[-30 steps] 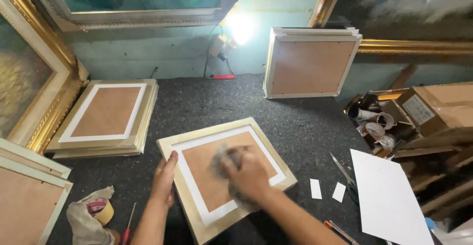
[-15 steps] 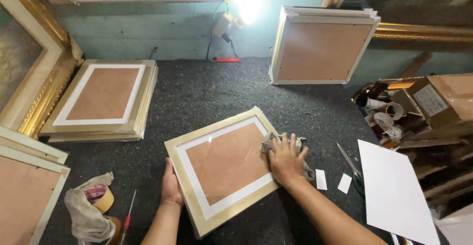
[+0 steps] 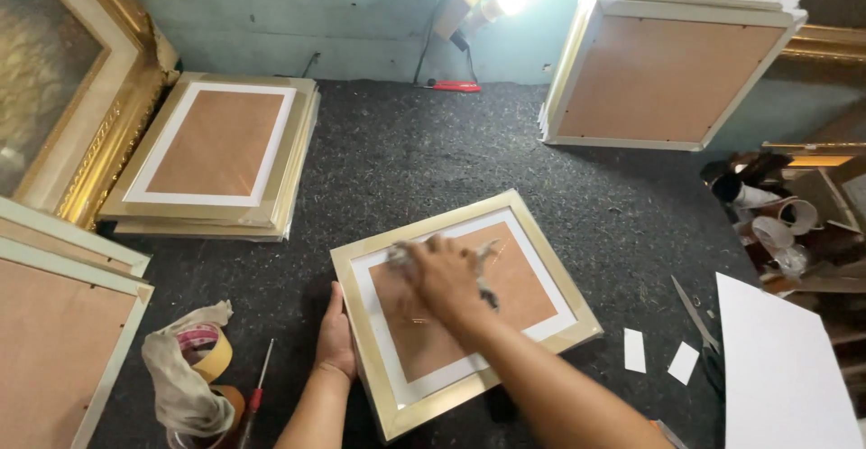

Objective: A person cleans a picture frame by wiping it with a cloth and then removing thin strips of adhesive or protective material from the edges.

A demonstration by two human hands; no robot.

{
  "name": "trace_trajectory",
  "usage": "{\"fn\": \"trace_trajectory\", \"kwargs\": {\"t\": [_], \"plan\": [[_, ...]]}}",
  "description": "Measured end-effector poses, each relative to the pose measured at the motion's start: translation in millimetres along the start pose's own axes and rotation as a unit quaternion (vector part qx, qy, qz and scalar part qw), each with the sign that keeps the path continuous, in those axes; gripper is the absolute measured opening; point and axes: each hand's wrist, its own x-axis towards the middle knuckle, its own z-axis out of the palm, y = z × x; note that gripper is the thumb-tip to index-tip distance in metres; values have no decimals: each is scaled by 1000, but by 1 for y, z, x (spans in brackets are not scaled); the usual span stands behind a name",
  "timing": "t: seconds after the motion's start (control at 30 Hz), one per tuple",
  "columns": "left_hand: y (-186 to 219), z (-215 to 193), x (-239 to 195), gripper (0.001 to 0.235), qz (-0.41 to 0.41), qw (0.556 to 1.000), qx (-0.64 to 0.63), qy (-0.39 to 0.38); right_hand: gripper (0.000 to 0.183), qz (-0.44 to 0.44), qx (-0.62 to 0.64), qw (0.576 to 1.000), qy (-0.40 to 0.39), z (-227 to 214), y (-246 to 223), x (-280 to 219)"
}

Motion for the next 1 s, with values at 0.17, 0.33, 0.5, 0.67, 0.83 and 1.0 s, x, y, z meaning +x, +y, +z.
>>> {"fn": "trace_trajectory", "kwargs": {"t": [0.17, 0.33, 0.5, 0.67, 0.83, 1.0], "plan": [[7, 22, -15, 68, 0, 1000, -23, -2, 40, 208, 41, 974, 82, 4, 107, 51], [13, 23, -12, 71, -14, 999, -38, -19, 46, 202, 50, 972, 108, 13, 45, 47], [8, 11, 1, 70, -23, 995, -84, -43, 39, -219, 75, 968, 94, 56, -60, 30], [11, 15, 1, 69, -36, 993, -99, -50, 47, -87, 30, 992, -90, -8, -31, 56], [17, 33, -15, 74, -51, 997, -43, 23, 58, 119, 57, 991, -8, -17, 95, 82], [20, 40, -20, 70, -29, 999, -24, 34, 54, 215, -4, 974, 75, 15, 131, 78]]}}
